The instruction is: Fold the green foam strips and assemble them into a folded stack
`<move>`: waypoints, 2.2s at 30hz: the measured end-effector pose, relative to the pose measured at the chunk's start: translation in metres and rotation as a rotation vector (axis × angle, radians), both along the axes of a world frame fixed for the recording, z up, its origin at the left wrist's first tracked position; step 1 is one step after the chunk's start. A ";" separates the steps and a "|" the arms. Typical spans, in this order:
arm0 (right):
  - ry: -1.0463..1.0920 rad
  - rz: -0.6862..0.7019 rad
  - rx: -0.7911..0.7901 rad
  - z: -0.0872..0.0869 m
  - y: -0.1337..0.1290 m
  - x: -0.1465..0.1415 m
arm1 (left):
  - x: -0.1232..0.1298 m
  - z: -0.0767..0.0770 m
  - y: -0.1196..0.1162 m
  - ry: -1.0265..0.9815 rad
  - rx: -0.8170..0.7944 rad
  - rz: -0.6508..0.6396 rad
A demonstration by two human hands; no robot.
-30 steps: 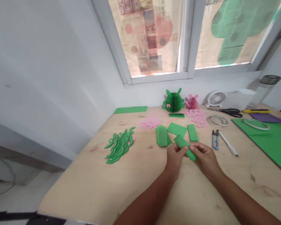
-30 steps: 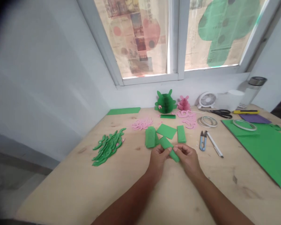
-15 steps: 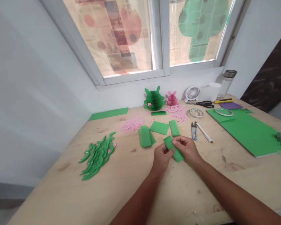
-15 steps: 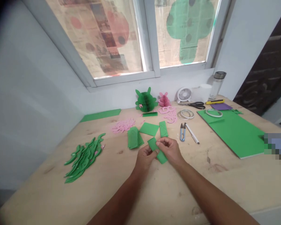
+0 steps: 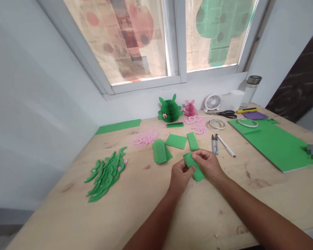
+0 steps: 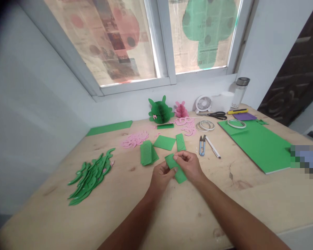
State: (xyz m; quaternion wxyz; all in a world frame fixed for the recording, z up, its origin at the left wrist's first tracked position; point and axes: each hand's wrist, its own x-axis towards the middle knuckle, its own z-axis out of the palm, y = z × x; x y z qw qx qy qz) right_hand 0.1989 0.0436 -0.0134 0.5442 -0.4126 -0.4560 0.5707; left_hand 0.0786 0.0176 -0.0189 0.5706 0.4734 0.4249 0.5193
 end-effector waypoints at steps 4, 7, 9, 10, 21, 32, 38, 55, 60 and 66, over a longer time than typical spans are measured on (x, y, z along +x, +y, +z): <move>0.024 -0.013 -0.018 0.002 -0.001 -0.001 | 0.000 0.002 0.000 -0.032 0.021 0.042; 0.023 -0.025 -0.007 0.002 -0.002 -0.002 | 0.000 0.004 0.001 -0.070 0.034 0.162; 0.012 -0.014 0.006 0.001 -0.002 -0.002 | -0.001 0.005 0.002 -0.089 0.036 0.223; 0.008 -0.005 0.009 0.001 -0.002 -0.002 | -0.001 0.005 0.002 -0.094 0.038 0.241; 0.035 0.038 0.034 -0.003 -0.002 -0.002 | -0.002 0.006 0.001 -0.127 0.043 0.283; 0.067 0.040 0.012 -0.008 0.000 -0.002 | -0.002 0.003 0.003 -0.113 0.067 0.278; 0.094 0.046 -0.006 -0.008 -0.001 -0.001 | -0.002 0.005 0.002 -0.107 0.065 0.284; 0.099 0.048 -0.028 -0.006 -0.001 -0.002 | -0.001 0.011 0.000 -0.138 0.063 0.282; 0.106 0.032 -0.041 -0.005 -0.001 -0.002 | -0.001 0.009 0.001 -0.108 0.075 0.294; 0.094 0.045 -0.041 -0.006 -0.001 -0.001 | 0.000 0.009 0.000 -0.104 0.076 0.286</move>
